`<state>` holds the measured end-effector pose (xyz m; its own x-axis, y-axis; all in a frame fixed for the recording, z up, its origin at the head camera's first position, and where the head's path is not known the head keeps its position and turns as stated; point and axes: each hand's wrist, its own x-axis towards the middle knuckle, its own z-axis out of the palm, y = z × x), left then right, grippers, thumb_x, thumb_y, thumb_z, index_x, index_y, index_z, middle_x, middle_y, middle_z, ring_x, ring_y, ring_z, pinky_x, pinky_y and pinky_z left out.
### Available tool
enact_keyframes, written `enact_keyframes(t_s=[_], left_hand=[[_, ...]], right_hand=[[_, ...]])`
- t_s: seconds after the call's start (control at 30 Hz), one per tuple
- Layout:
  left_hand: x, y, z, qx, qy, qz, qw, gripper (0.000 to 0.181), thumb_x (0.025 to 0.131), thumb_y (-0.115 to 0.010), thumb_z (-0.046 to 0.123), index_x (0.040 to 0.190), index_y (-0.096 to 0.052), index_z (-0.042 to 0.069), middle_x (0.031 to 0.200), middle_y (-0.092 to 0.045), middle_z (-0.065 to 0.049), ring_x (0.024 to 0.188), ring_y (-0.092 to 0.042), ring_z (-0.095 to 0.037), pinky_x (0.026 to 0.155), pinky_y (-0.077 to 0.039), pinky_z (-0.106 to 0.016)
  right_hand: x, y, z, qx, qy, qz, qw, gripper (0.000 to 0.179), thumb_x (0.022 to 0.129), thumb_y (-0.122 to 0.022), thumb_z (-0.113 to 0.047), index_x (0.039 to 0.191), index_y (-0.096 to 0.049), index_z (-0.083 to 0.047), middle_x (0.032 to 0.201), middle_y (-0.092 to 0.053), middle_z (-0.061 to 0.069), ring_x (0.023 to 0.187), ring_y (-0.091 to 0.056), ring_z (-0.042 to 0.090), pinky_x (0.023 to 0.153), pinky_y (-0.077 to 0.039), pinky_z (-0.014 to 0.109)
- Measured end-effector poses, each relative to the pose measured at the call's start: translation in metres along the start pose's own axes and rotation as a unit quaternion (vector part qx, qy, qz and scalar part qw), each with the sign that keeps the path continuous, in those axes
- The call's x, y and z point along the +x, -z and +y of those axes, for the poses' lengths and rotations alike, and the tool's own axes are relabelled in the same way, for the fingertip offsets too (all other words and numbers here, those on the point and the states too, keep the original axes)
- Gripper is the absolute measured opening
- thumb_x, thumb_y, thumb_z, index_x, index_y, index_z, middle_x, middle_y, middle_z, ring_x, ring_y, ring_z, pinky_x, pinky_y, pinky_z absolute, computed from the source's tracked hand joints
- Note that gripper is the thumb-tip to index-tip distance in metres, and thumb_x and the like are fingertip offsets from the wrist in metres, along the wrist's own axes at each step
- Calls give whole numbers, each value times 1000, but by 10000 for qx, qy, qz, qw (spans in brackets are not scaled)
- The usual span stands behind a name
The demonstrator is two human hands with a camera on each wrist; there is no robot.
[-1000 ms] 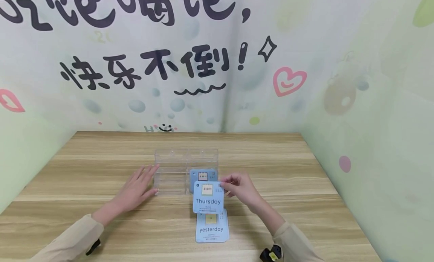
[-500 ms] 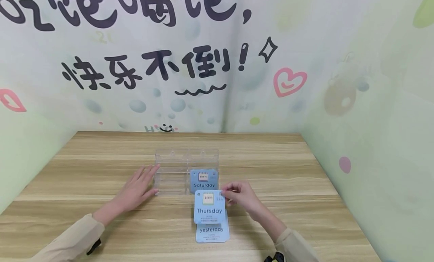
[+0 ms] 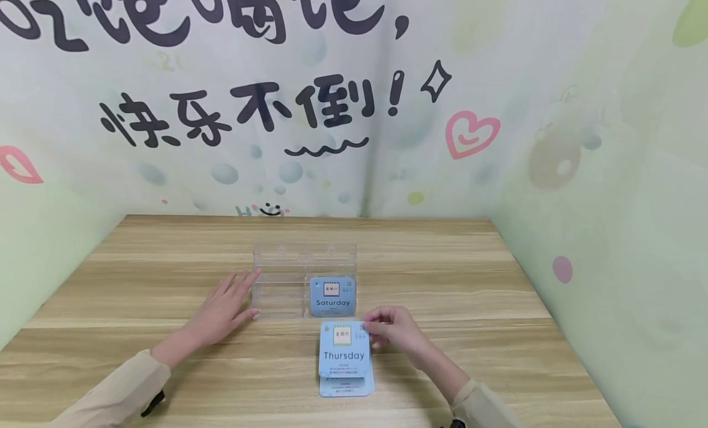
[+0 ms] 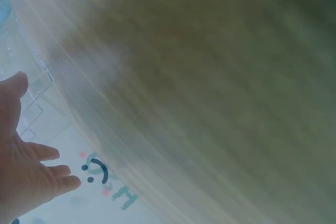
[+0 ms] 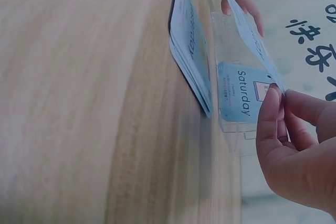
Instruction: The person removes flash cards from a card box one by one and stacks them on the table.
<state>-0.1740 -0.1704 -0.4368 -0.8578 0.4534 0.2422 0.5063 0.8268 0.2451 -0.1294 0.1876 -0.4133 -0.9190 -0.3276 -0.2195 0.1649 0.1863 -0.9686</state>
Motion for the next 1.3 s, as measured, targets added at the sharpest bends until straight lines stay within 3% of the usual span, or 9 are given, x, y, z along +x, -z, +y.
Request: enact_keyframes(t_s=[0.5, 1.3], left_hand=[[1, -1, -1, -9, -33, 60, 10000, 74, 87, -61, 28, 144, -15, 14, 136, -34, -30, 125, -27, -50, 98, -25, -63], [0, 0, 0, -20, -40, 69, 10000, 74, 87, -61, 30, 144, -16, 14, 136, -35, -30, 126, -27, -49, 99, -24, -62]], right_hand=[[-4, 0, 11, 70, -305, -57, 9995, 26, 83, -62, -9, 100, -58, 10, 80, -65, 6, 68, -59, 13, 61, -52, 23], [0, -5, 21, -328, -324, 34, 9989, 24, 84, -61, -7, 99, -59, 11, 73, -62, 4, 65, -57, 12, 59, -52, 23]])
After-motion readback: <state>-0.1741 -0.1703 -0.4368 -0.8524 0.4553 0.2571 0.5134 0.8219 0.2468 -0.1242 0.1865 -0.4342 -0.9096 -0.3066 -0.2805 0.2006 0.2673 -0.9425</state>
